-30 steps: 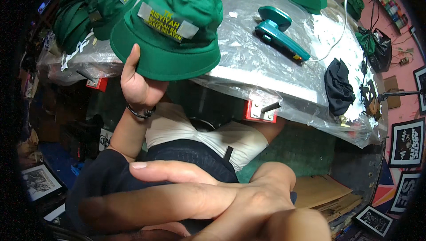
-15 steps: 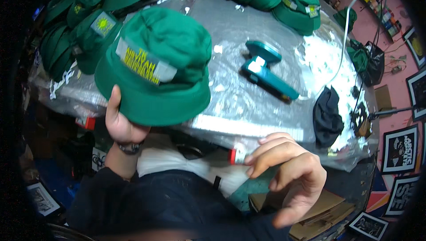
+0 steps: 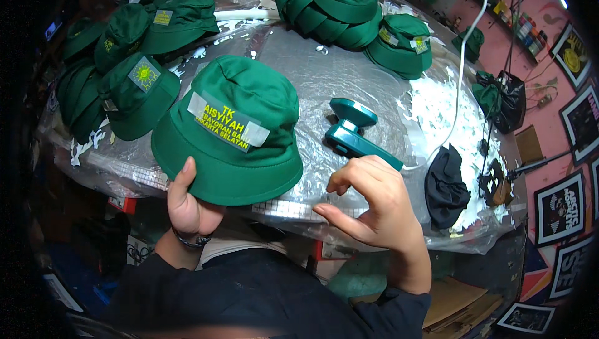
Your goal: Ironing logo patches onto green bucket hats and baseball caps.
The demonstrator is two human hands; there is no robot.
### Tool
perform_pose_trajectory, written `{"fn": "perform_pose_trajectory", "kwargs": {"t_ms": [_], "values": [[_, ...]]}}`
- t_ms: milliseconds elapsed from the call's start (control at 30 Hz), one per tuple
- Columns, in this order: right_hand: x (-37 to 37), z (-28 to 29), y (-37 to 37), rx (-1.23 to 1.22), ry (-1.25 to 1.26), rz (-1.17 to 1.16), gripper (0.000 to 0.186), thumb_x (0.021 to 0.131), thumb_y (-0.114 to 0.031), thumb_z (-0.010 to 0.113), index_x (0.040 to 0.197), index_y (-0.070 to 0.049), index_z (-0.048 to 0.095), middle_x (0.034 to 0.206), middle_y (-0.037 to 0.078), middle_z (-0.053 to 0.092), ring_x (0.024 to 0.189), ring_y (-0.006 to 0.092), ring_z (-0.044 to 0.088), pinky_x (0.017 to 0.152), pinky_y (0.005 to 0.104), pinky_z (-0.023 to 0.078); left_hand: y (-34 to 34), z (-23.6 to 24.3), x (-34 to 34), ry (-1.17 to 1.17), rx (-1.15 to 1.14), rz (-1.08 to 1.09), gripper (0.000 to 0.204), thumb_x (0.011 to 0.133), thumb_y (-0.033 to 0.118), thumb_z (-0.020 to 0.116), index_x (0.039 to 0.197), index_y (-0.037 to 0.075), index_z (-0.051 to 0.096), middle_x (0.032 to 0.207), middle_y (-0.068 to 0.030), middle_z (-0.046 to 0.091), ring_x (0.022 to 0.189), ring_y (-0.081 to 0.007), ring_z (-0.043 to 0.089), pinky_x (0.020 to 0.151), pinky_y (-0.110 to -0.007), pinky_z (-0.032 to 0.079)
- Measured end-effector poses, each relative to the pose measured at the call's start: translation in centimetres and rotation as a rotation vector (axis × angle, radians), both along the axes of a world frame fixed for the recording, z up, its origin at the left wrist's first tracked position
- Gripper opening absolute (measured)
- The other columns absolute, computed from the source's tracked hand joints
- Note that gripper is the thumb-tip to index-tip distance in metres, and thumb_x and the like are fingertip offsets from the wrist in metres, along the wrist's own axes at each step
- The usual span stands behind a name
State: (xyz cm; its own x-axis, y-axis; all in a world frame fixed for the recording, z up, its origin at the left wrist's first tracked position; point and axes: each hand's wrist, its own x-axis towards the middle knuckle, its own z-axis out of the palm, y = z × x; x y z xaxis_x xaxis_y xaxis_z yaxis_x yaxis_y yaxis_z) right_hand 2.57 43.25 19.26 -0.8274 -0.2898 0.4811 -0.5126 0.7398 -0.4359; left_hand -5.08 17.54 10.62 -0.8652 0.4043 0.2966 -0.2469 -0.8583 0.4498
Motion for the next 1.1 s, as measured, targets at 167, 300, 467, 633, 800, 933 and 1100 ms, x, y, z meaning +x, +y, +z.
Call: {"fn": "perform_pose_trajectory", "kwargs": {"t_ms": [167,300,467,633,800,933,1100], "values": [[1.3,-1.4,-2.0,0.005,0.23,0.12,0.028,0.065,-0.014,0.084,0.082,-0.008,0.063,0.07,0.003,0.061,0.06,0.0214,0.058,0.056,0.0309,0.042,0.6,0.3,1.9,0.015,-0.079,0.048,0.044,0.1,0.012,0.043,0.143,0.003,0.035,0.138,-0.0135,0.049,0.126,-0.0284,0.05,0.106,-0.047,0.041],[1.2,-2.2,-3.3,0.077,0.377,0.064,0.037,0.065,-0.021,0.084,0.095,-0.008,0.067,0.07,0.0,0.059,0.056,0.0172,0.052,0.053,0.03,0.039,0.9,0.7,2.3,0.05,-0.102,-0.003,0.041,0.101,0.011,0.043,0.141,0.002,0.038,0.135,-0.0135,0.052,0.124,-0.0274,0.052,0.105,-0.046,0.042],[-0.2,-2.6,-4.2,0.234,0.398,0.059,0.04,0.071,-0.028,0.077,0.107,-0.012,0.069,0.07,-0.003,0.051,0.057,0.0139,0.048,0.052,0.0289,0.036,2.0,0.2,2.5,0.094,-0.064,-0.076,0.039,0.102,0.014,0.041,0.138,0.001,0.039,0.132,-0.0135,0.053,0.122,-0.0267,0.053,0.106,-0.045,0.04],[-2.0,-2.5,-3.2,0.41,0.37,0.05,0.037,0.071,-0.022,0.07,0.107,-0.011,0.069,0.067,-0.003,0.044,0.055,0.0123,0.046,0.051,0.0277,0.035,3.7,1.3,2.8,0.035,-0.055,-0.09,0.042,0.101,0.011,0.039,0.141,0.0,0.035,0.138,-0.0151,0.048,0.127,-0.0267,0.048,0.109,-0.044,0.036],[-3.5,-3.1,-2.8,0.314,0.444,0.132,0.036,0.069,-0.016,0.065,0.103,-0.009,0.069,0.065,-0.003,0.042,0.052,0.0105,0.044,0.049,0.0261,0.033,4.1,1.4,1.8,0.008,-0.086,-0.089,0.045,0.1,0.014,0.039,0.143,0.0,0.032,0.139,-0.0158,0.047,0.129,-0.0274,0.046,0.11,-0.046,0.035],[-4.4,-2.3,-2.4,0.341,0.39,0.229,0.05,0.053,-0.015,0.071,0.1,0.001,0.069,0.067,0.003,0.053,0.052,0.0157,0.049,0.048,0.0288,0.038,3.8,1.0,0.4,0.031,-0.04,-0.197,0.049,0.099,0.019,0.041,0.144,0.0,0.031,0.139,-0.0164,0.047,0.128,-0.0286,0.047,0.11,-0.046,0.035],[-4.9,-2.1,-2.5,0.334,0.407,0.207,0.05,0.054,-0.015,0.071,0.103,-0.004,0.071,0.067,0.001,0.052,0.053,0.0144,0.048,0.048,0.028,0.038,4.4,0.1,-0.3,0.074,-0.023,-0.18,0.049,0.099,0.02,0.041,0.144,0.001,0.031,0.139,-0.0162,0.047,0.127,-0.029,0.049,0.109,-0.045,0.036]]}}
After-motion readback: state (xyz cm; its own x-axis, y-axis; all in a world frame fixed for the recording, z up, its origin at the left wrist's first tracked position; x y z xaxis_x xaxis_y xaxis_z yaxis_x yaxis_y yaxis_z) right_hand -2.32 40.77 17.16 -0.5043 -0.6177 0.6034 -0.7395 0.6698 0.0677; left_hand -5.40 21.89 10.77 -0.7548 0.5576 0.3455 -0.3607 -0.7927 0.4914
